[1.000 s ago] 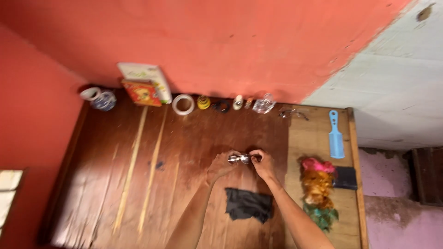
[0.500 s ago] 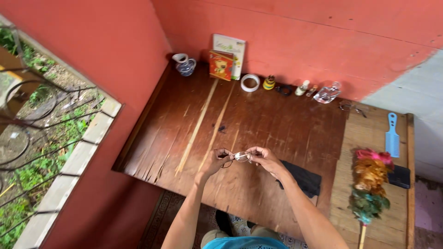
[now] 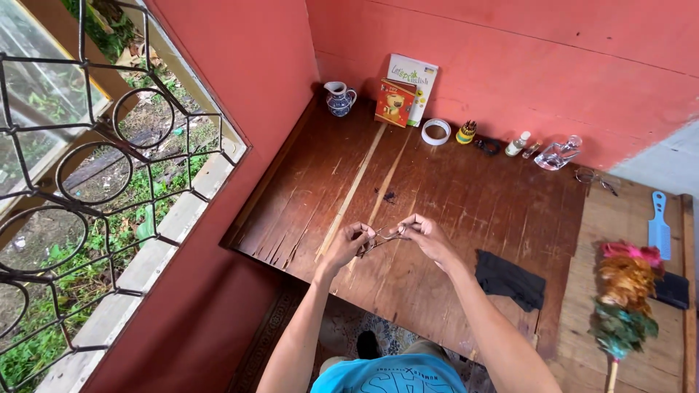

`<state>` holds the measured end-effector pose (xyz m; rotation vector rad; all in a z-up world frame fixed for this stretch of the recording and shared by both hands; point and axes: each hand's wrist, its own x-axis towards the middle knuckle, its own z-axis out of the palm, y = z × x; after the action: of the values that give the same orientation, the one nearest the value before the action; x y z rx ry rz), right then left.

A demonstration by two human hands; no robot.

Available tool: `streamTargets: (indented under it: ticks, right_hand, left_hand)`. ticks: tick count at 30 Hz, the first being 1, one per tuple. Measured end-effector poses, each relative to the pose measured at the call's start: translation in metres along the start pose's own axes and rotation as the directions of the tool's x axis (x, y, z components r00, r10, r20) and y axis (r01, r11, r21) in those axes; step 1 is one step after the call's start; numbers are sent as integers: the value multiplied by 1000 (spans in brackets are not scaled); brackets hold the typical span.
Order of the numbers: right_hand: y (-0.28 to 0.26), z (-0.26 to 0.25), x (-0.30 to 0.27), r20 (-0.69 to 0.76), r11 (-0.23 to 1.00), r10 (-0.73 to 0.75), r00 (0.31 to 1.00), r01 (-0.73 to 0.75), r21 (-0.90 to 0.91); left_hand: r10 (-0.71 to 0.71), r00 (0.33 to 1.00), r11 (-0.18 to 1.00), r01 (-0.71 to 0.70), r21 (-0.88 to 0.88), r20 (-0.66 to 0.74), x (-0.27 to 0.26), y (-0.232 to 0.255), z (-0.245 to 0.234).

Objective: Cleaning a pair of eyeglasses with a black microfiber cloth.

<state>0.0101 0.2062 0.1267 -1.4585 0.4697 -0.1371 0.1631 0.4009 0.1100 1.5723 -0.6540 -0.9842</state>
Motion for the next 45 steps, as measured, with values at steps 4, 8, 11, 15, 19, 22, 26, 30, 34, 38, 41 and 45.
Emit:
streamTargets:
  ticks: [4,8,11,15,19,22,26,30,34,38,41,45]
  right_hand:
    - [-13,6,2,-73,999,50,996,-50,7]
    - [-20,7,3,-179,993,105,978,-93,72]
    - [-17,2,3,-230,993,119,966,-115,30]
    - [-8,-9,1,-253,991,130,959,-130,16]
    - [-6,-12,-9,-268,986,151,951,-163,-25]
    - [9,-22,-11,-241,987,151,959,-158,-12]
    - [41,-46,-18,-200,924,-277,940,203,-325]
    - [26,-59,-34,-274,936,-184,944,83,-343]
    - [42,-85,-45,-197,907,-120,973,27,-421]
    - [62,-104,-59,-147,807,37,988,-117,-579]
    - [91,-113,-73,-163,757,172,972,-236,-610]
    - [121,-120,-78,-179,764,199,963,-267,-587]
  left_hand:
    - [-36,995,990,48,129,-92,5,-2,-10]
    - [-128,988,992,126,-29,-91,0,3,-20]
    - [-109,991,987,100,-128,-71,-2,-3,-25]
    - [-97,991,933,60,-354,-88,-10,10,-29]
    - [-129,988,946,95,-310,-89,-12,5,-24]
    - [-118,990,974,101,-202,-74,-10,1,-19]
    - [15,993,997,-7,72,-117,-2,1,-2]
    - [-36,975,942,107,319,-221,-3,33,23]
    - [674,719,591,-386,709,-171,2,1,54]
    - [285,942,674,-66,736,-177,-4,-17,92]
    - [297,940,634,-63,771,-168,-7,-55,119]
    - [342,918,611,-56,790,-200,-8,-83,144]
